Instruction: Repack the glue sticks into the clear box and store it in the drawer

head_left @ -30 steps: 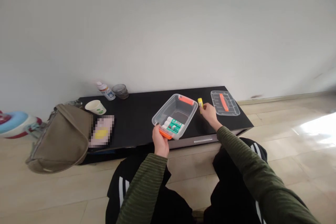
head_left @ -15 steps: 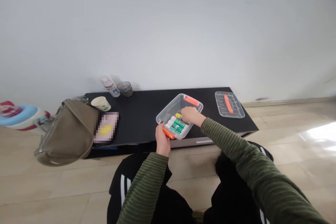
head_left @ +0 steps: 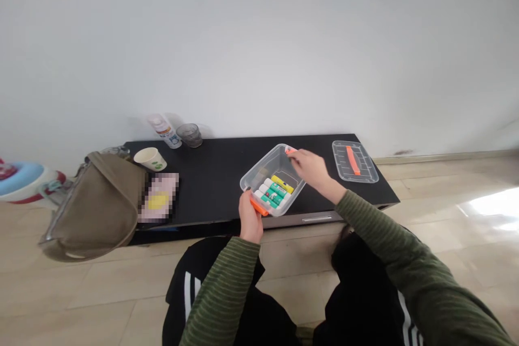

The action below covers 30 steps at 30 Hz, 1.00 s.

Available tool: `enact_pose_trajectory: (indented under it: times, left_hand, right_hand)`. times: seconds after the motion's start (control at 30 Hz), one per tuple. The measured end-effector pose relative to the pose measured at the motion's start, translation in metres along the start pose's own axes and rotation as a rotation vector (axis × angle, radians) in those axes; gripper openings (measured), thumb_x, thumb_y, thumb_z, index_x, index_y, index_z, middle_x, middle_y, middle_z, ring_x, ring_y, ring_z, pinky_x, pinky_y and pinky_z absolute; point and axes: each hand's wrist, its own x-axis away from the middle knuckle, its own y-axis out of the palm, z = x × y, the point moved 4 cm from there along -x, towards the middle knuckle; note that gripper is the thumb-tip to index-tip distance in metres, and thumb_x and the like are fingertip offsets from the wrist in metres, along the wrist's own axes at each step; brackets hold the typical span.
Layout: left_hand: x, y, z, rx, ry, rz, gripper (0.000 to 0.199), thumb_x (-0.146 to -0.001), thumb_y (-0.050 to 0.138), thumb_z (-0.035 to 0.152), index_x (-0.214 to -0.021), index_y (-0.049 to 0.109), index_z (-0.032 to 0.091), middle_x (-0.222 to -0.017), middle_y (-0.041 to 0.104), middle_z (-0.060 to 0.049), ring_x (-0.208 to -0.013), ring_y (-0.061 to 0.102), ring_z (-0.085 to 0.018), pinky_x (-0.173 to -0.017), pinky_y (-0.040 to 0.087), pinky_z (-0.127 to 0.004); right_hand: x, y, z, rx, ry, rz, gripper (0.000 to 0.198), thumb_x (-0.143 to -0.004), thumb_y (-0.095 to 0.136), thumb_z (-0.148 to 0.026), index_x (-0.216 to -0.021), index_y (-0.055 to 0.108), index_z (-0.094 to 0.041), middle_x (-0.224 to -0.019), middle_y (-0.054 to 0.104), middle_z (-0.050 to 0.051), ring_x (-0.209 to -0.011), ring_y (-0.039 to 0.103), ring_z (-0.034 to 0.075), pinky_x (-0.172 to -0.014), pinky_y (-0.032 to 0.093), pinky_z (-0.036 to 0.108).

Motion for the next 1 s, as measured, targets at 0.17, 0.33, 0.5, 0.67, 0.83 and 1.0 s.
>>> enact_pose_trajectory:
  times: [0.17, 0.33, 0.5, 0.67, 0.83, 1.0]
  left_hand:
    - [-0.001, -0.002, 0.000, 0.000, 0.023, 0.050, 0.020, -0.074, 0.066, 0.035, -0.084, 0.061, 0.018, -0.079, 0.068, 0.001, -0.073, 0.066, -0.017, -0.071, 0.050, -0.029]
    - [-0.001, 0.002, 0.003, -0.010, 0.008, 0.059, 0.017, -0.075, 0.065, 0.034, -0.082, 0.061, 0.019, -0.077, 0.067, 0.001, -0.073, 0.065, -0.017, -0.069, 0.050, -0.029]
    - [-0.011, 0.013, 0.009, -0.043, -0.041, 0.006, 0.015, -0.073, 0.065, 0.032, -0.077, 0.061, 0.018, -0.069, 0.064, 0.001, -0.064, 0.063, -0.016, -0.059, 0.047, -0.026]
    - [-0.037, 0.023, 0.014, -0.137, -0.109, -0.036, 0.014, -0.075, 0.063, 0.031, -0.070, 0.059, 0.018, -0.061, 0.060, 0.001, -0.053, 0.055, -0.014, -0.052, 0.044, -0.026]
    - [-0.072, 0.030, 0.024, -0.241, -0.135, -0.061, 0.015, -0.072, 0.065, 0.028, -0.065, 0.056, 0.018, -0.055, 0.056, 0.002, -0.045, 0.048, -0.011, -0.048, 0.040, -0.024]
    - [-0.096, 0.041, 0.035, -0.341, -0.151, -0.137, 0.016, -0.073, 0.061, 0.029, -0.065, 0.053, 0.018, -0.053, 0.055, 0.003, -0.043, 0.048, -0.010, -0.046, 0.040, -0.022]
  right_hand:
    - [0.032, -0.014, 0.106, 0.043, 0.263, 0.006, 0.032, -0.098, 0.043, -0.025, -0.122, 0.064, -0.021, -0.124, 0.067, 0.012, -0.108, 0.063, 0.023, -0.081, 0.048, 0.030]
    - [0.073, 0.025, 0.185, 0.230, 0.502, -0.374, 0.027, -0.089, 0.054, -0.016, -0.111, 0.069, -0.021, -0.122, 0.065, 0.015, -0.113, 0.061, 0.028, -0.078, 0.048, 0.034]
    - [0.095, 0.048, 0.204, 0.363, 0.442, -0.383, 0.033, -0.088, 0.049, -0.006, -0.114, 0.064, -0.019, -0.122, 0.063, 0.017, -0.119, 0.058, 0.026, -0.076, 0.048, 0.030]
    - [0.095, 0.049, 0.204, 0.444, 0.306, -0.385, 0.030, -0.088, 0.047, -0.003, -0.109, 0.063, -0.017, -0.113, 0.065, 0.017, -0.111, 0.061, 0.025, -0.082, 0.046, 0.033]
    - [0.087, 0.036, 0.197, 0.371, 0.203, -0.163, 0.027, -0.084, 0.050, -0.005, -0.107, 0.062, -0.014, -0.117, 0.063, 0.020, -0.116, 0.055, 0.029, -0.093, 0.044, 0.038]
    - [0.084, -0.005, 0.209, -0.044, 0.262, 0.440, 0.021, -0.084, 0.052, -0.011, -0.103, 0.061, -0.017, -0.106, 0.063, 0.015, -0.106, 0.059, 0.029, -0.094, 0.047, 0.046]
